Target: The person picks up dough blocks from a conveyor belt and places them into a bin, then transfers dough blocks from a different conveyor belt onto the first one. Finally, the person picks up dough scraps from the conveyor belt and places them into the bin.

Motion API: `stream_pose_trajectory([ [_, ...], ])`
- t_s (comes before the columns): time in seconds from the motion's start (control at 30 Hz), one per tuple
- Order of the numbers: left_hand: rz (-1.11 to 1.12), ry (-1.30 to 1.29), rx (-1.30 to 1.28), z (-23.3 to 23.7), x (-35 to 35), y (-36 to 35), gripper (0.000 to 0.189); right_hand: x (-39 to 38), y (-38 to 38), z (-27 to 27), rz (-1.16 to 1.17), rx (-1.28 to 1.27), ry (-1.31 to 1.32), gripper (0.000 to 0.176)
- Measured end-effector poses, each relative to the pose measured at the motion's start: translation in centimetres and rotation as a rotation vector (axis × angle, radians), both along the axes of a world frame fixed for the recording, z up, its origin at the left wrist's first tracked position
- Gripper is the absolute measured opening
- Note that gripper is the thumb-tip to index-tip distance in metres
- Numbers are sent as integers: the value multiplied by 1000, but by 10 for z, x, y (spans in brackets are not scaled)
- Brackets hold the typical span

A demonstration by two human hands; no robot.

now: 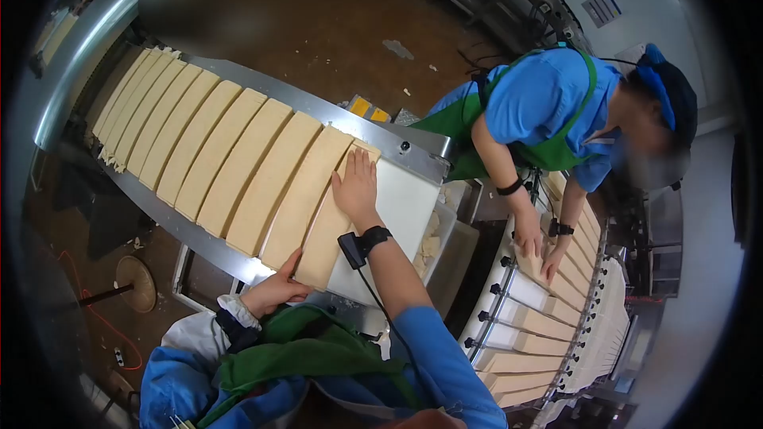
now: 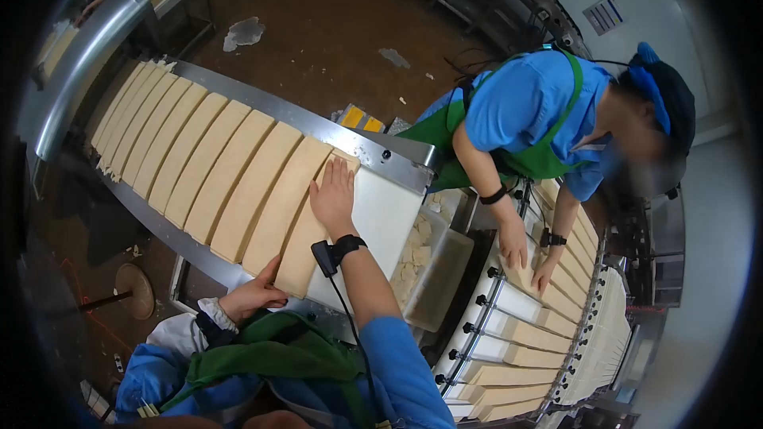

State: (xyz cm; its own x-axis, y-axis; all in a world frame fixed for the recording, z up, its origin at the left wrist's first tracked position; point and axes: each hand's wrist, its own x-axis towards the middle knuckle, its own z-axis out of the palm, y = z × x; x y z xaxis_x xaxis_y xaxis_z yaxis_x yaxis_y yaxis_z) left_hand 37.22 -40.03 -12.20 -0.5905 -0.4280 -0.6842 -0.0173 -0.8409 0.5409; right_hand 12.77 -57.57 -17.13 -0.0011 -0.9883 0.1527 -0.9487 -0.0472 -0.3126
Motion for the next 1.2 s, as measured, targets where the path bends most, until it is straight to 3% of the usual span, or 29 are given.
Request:
stream_pose_trajectory([
  [0.07,-10,160,54,-19,-1,5,115,-4,-7,14,-45,44,3,68],
  [0.17,35,12,152,-1,-18,0,116,-1,-37,40,-153,123,30,67],
  [0.27,11,-39,146,-12,-29,2,115,-5,-41,47,-240,209,65,69],
  [0.37,-82,-174,76,6,-43,-7,112,-25,-23,55,-285,274,119,72],
  [0.43,-126,-149,-176,18,-51,-9,103,-62,0,82,-350,413,136,77],
  [0.5,-216,-134,-462,-15,-60,-6,98,-116,37,56,-406,239,270,87],
  [0.57,-404,-271,-683,-19,-62,-15,103,-160,69,73,-512,460,51,96],
  [0.63,-651,-495,-828,17,-73,-30,110,-182,108,96,-368,515,-259,101],
  [0.67,-677,-592,-875,8,-78,-31,114,-197,133,104,-308,524,-417,104],
  [0.7,-651,-633,-903,7,-83,-28,109,-205,154,91,-137,283,-447,111],
  [0.77,-572,-717,-970,7,-95,-22,100,-197,194,98,-50,408,-139,89],
  [0.83,-524,-703,-1051,2,-102,-16,93,-175,214,97,-293,397,-29,73],
  [0.9,-509,-675,-1116,-6,-108,-15,86,-169,239,86,-403,216,11,46],
  [1.03,-561,-589,-1251,17,-158,-15,80,-198,302,105,-580,150,66,54],
  [1.07,-576,-560,-1294,32,-185,-12,79,-219,320,126,-589,84,83,62],
  [1.2,-604,-351,-1387,74,-309,3,81,-340,369,184,-693,122,82,62],
])
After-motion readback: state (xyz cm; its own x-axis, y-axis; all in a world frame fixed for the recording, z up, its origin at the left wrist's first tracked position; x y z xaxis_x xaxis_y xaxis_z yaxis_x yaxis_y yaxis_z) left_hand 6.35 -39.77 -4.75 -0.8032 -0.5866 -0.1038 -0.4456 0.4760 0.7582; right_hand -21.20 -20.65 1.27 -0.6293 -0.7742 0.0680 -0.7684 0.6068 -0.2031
